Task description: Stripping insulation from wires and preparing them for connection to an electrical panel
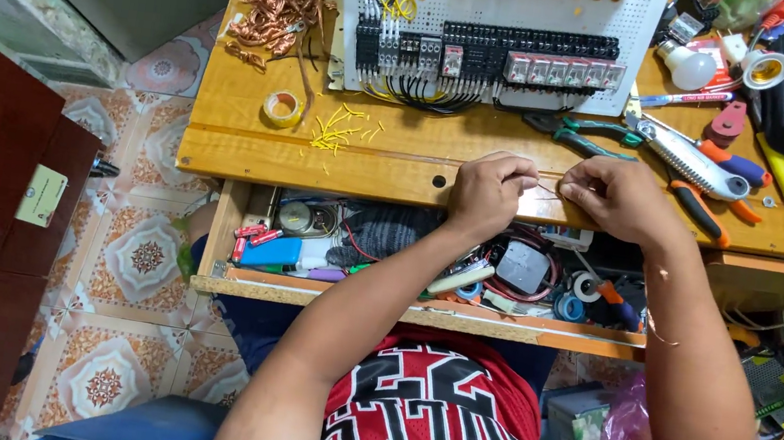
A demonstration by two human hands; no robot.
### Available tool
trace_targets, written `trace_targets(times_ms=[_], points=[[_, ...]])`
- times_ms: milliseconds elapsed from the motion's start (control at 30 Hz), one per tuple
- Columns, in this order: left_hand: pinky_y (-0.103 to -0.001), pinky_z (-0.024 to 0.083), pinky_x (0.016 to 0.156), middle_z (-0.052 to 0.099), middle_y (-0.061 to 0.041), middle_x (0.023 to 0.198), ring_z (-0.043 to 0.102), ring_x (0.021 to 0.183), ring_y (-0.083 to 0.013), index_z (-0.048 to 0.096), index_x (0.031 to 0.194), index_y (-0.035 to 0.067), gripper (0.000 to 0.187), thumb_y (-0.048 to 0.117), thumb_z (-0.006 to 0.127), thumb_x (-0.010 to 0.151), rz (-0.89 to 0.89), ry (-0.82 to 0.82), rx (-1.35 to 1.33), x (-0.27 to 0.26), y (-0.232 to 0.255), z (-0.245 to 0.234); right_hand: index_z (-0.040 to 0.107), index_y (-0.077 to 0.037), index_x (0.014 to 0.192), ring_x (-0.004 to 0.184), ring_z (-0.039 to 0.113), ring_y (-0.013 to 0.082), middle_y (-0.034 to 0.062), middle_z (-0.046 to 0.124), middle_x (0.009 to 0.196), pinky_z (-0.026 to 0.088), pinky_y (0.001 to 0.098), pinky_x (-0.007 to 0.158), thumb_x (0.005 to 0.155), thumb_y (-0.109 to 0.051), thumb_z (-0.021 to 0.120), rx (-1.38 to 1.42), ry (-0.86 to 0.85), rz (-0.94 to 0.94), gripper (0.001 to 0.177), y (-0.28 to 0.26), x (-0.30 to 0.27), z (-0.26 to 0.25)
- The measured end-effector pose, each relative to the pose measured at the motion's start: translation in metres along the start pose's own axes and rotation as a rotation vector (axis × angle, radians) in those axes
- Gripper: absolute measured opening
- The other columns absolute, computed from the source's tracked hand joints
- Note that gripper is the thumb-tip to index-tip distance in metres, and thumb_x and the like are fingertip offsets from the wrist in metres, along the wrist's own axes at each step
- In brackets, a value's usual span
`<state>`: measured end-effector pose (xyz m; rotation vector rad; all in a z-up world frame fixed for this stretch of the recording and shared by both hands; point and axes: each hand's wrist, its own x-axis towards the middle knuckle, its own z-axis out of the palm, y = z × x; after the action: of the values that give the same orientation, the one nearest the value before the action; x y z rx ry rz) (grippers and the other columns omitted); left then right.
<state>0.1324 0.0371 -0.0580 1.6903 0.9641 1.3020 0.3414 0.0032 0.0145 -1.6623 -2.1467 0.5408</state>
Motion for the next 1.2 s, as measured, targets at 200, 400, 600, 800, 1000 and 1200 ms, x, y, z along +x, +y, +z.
trace_targets(times_ms=[200,400,600,800,1000,1200], points=[[-0.032,0.057,0.072,0.064,0.0,0.067,0.07,0.073,-0.0227,0.075,0.084,0.023,0.008,0.016,0.076,0.086,-0.024,0.046,0.021,0.001,0.014,-0.005,0.076,-0.01,0.1,0.083,0.07,0.0316,0.0103,0.072,0.085,0.053,0.0418,0.076,0.093,-0.018,0.074,0.085,0.022,-0.023,0.011,0.001,-0.005,0.001],[-0.036,0.056,0.069,0.065,-0.003,0.071,0.07,0.072,-0.0257,0.074,0.086,0.019,0.003,0.018,0.076,0.086,-0.031,-0.008,0.059,0.007,0.011,-0.01,0.08,-0.013,0.101,0.091,0.072,0.0301,0.0077,0.075,0.097,0.054,0.0385,0.082,0.093,-0.018,0.076,0.155,0.114,-0.128,0.01,-0.018,-0.009,0.009],[-0.043,0.057,0.073,0.068,-0.007,0.075,0.072,0.076,-0.0292,0.074,0.092,0.013,0.01,0.019,0.076,0.084,-0.137,-0.297,0.144,0.018,0.027,-0.026,0.079,-0.015,0.097,0.09,0.073,0.0292,0.0034,0.076,0.097,0.055,0.0385,0.079,0.088,-0.015,0.081,0.148,0.153,-0.187,0.01,-0.013,-0.007,0.024],[-0.052,0.056,0.086,0.077,-0.007,0.088,0.073,0.096,-0.0346,0.076,0.093,0.015,0.019,0.032,0.074,0.086,0.092,-0.636,0.609,0.039,0.072,-0.034,0.075,-0.021,0.097,0.093,0.071,0.0297,-0.0026,0.073,0.101,0.056,0.0443,0.08,0.091,-0.02,0.077,-0.023,0.148,-0.161,0.007,0.001,-0.006,0.031],[-0.046,0.059,0.067,0.071,-0.006,0.079,0.074,0.078,-0.0327,0.073,0.08,0.021,0.006,0.026,0.074,0.083,0.479,-0.666,0.942,0.05,-0.013,0.022,0.065,-0.015,0.086,0.091,0.068,0.0388,0.0025,0.069,0.096,0.054,0.0509,0.073,0.093,-0.027,0.075,-0.078,0.162,-0.178,0.017,0.0,-0.004,0.033],[-0.049,0.06,0.058,0.074,-0.008,0.074,0.074,0.069,-0.0329,0.072,0.073,0.016,0.008,0.018,0.067,0.079,0.653,-0.839,1.015,0.056,0.007,0.011,0.059,-0.018,0.084,0.089,0.069,0.0363,-0.0006,0.067,0.093,0.054,0.0497,0.071,0.094,-0.028,0.073,-0.119,0.149,-0.174,0.02,-0.003,-0.005,0.029]])
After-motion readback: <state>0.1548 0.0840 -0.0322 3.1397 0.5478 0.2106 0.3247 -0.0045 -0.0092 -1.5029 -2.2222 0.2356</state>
